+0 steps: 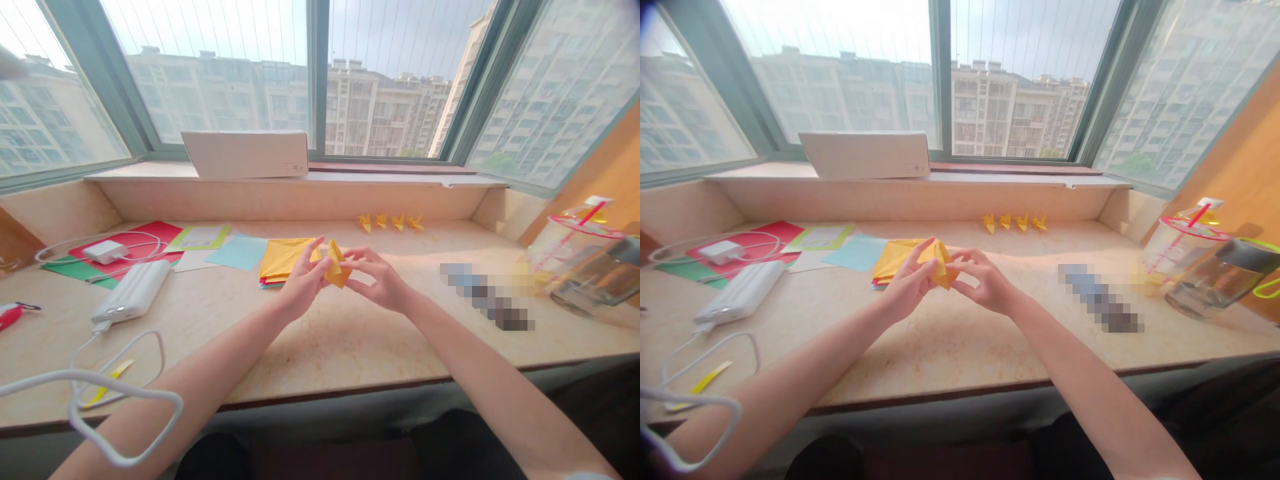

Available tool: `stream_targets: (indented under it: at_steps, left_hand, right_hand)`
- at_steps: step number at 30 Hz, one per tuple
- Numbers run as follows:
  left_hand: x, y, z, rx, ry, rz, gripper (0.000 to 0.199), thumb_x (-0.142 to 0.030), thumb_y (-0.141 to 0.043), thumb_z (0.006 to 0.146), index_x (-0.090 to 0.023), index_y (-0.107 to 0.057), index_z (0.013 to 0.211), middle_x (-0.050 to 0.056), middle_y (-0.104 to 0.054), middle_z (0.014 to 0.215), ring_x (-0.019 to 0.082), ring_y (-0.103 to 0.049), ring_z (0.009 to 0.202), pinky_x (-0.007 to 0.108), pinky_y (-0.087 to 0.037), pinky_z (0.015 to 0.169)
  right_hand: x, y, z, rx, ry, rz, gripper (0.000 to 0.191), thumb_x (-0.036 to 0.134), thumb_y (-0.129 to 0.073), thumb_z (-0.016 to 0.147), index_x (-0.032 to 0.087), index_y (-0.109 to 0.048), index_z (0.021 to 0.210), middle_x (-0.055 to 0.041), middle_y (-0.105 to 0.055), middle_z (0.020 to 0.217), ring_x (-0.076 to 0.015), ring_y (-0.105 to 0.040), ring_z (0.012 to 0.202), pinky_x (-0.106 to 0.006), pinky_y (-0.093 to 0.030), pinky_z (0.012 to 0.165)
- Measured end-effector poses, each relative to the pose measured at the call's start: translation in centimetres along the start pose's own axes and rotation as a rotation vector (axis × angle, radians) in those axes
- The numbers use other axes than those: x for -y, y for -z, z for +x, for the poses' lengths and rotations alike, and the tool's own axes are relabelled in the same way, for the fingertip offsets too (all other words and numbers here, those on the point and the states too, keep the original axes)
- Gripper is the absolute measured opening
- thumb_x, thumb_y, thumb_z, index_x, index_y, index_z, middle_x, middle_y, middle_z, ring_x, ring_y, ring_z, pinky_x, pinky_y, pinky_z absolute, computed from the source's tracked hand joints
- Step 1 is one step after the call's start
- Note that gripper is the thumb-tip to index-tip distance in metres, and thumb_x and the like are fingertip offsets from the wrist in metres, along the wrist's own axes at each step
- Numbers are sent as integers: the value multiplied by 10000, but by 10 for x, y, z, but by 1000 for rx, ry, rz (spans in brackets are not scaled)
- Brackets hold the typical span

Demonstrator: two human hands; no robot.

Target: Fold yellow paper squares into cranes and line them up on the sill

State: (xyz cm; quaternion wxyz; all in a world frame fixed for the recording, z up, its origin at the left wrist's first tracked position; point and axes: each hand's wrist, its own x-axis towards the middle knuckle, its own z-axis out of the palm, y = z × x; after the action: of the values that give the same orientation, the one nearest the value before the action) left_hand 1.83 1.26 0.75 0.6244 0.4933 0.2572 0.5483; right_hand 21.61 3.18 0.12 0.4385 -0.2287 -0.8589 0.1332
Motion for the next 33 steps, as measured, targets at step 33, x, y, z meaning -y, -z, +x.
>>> stream_targets:
  at_steps: [33]
  left_hand:
    - [9, -2, 0, 11, -141, 288, 707, -273, -751, 803, -235, -370, 1397, 63, -747, 990, 192, -700, 932, 374, -513, 909]
  right_hand:
    - [8, -18, 5, -354, -327, 269, 274, 343, -718, 830, 250, -706, 1087, -38, -735, 917, -192, -686, 849, -371, -562, 805]
